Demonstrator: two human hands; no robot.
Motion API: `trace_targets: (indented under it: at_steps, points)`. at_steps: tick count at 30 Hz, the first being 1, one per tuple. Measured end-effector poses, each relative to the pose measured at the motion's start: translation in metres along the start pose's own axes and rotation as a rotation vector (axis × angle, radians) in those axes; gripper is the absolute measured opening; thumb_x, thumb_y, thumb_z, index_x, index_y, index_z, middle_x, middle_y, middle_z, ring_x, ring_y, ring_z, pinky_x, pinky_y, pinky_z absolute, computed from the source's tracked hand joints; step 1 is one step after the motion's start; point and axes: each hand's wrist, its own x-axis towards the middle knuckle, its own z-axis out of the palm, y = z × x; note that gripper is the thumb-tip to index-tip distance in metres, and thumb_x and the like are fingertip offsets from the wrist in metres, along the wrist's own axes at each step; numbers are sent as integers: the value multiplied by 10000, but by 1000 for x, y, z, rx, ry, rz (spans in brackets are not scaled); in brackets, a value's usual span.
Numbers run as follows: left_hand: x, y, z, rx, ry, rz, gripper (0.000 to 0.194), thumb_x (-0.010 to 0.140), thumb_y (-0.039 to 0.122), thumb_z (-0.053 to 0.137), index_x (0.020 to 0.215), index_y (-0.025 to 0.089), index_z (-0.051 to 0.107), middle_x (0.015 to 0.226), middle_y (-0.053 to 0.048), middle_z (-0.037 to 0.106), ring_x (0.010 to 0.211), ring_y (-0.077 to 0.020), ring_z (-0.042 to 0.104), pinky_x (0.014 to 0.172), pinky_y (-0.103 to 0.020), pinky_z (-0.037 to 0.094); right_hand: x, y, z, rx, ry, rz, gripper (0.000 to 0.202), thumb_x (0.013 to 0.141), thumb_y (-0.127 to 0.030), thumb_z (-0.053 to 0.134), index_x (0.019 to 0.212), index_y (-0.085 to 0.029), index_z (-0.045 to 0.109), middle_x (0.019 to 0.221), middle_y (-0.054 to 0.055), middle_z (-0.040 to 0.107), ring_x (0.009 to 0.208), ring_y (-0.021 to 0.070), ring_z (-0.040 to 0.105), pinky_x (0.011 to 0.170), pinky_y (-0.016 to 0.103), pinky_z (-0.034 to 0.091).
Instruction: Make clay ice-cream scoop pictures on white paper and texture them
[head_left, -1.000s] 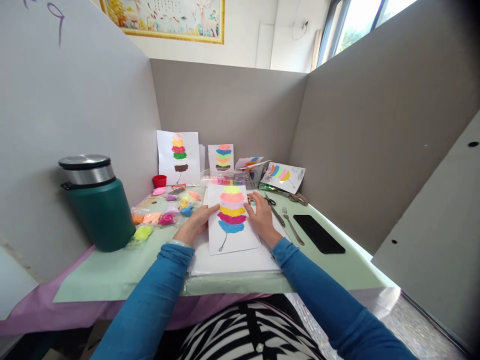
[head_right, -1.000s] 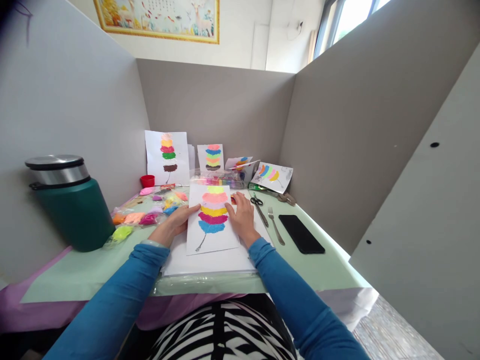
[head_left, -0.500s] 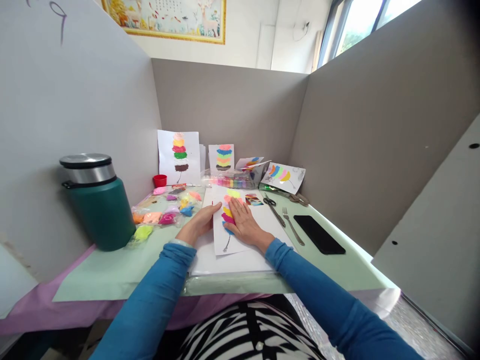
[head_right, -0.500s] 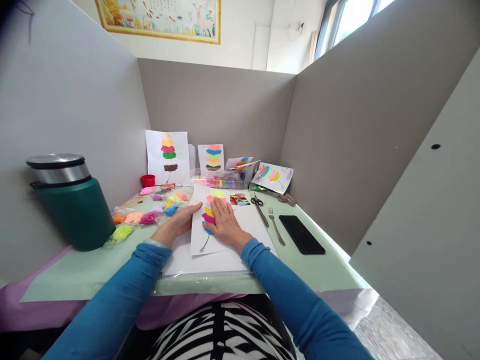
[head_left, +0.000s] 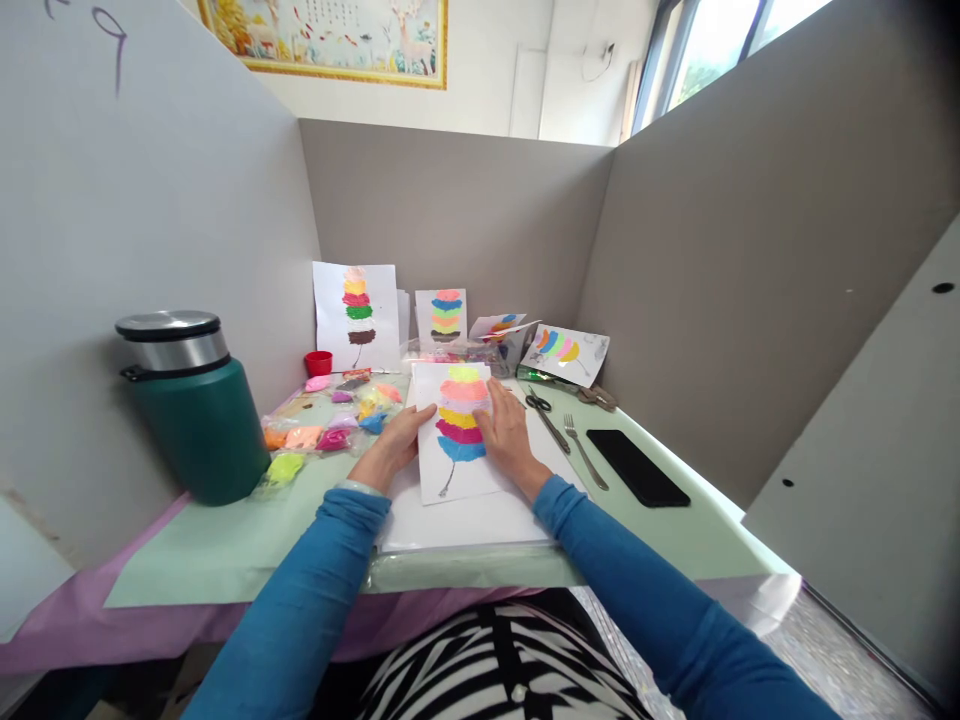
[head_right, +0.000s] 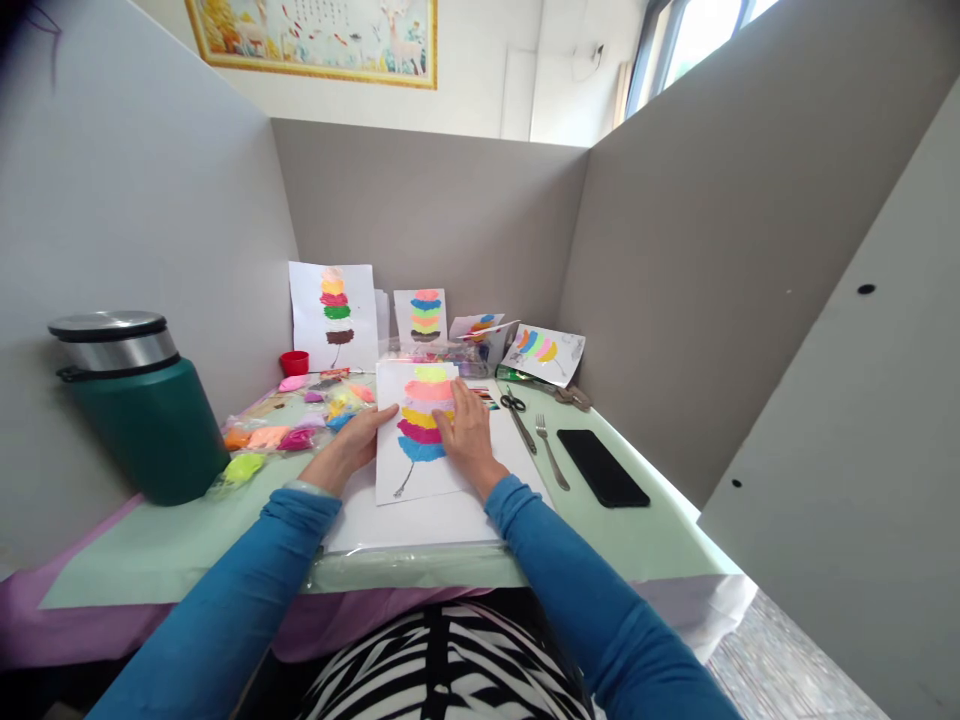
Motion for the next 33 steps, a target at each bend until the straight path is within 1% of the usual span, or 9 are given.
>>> trace_targets:
  at_steps: [2, 4, 6, 9, 12, 19, 22, 28, 33]
  points:
    - [1, 1, -1, -37, 39, 28, 389, 785, 215, 689, 1147, 93, 616, 989, -160, 727, 851, -266, 711, 815, -396, 576, 1, 8, -2, 93, 66, 163, 613, 926, -491, 383, 1417, -124, 385, 1372, 188, 497, 1239, 291, 471, 1042, 482, 341]
    - [1, 2, -3, -58, 55, 67, 424, 761, 212, 714, 1153, 83, 617, 978, -156, 733, 847, -268, 713, 806, -391, 581, 2, 14, -4, 241, 48, 324, 576, 908, -514, 399, 1336, -134, 470, 1236, 159, 601, 1081, 268, 570, 957, 437, 418]
    - [0, 2, -4, -60, 52, 97, 436, 751, 212, 725, 1152, 75, 621, 974, -155, 737, 850, -269, 714, 804, -383, 582, 1, 15, -6, 374, 3, 420, 506, 901, -538, 396, 1178, -156, 579, 1092, 111, 667, 975, 247, 603, 887, 388, 450]
    - [-2, 3, -2, -45, 46, 94, 476, 742, 208, 739, 1181, 78, 612, 986, -149, 738, 870, -272, 711, 812, -374, 580, 0, 12, -6, 479, -77, 399, 448, 879, -562, 427, 953, -172, 634, 929, 65, 685, 859, 223, 599, 788, 339, 462]
    - [-4, 5, 1, -33, 36, 87, 538, 726, 212, 760, 1222, 90, 591, 1008, -144, 735, 900, -278, 706, 827, -374, 573, -2, 7, -5, 531, -126, 337, 402, 862, -544, 473, 906, -175, 626, 862, 37, 669, 762, 191, 567, 717, 309, 454]
    - [-6, 5, 4, -1, 53, 104, 560, 698, 216, 786, 1209, 87, 595, 1007, -152, 733, 903, -289, 703, 824, -391, 569, -3, 4, -6, 543, -92, 337, 360, 837, -535, 509, 738, -194, 563, 700, -3, 601, 652, 157, 498, 614, 273, 408]
    - [-6, 4, 4, 6, 43, 113, 550, 690, 221, 791, 1193, 98, 608, 1000, -144, 736, 908, -289, 702, 827, -390, 568, -2, 3, -6, 578, -85, 357, 367, 823, -540, 524, 731, -188, 572, 710, 7, 611, 654, 160, 507, 619, 279, 419]
    - [-8, 5, 4, 55, 20, 78, 494, 694, 205, 785, 1153, 99, 634, 987, -145, 738, 892, -297, 704, 815, -399, 572, -1, 3, -8, 755, -94, 410, 406, 795, -552, 563, 884, -161, 632, 862, 56, 687, 783, 199, 595, 668, 298, 477]
    - [-6, 4, 3, 92, -17, 56, 478, 689, 216, 787, 1129, 93, 645, 974, -154, 739, 856, -304, 710, 780, -407, 579, -1, 3, -8, 816, -94, 464, 432, 775, -574, 578, 857, -156, 645, 824, 60, 697, 760, 208, 613, 651, 309, 498]
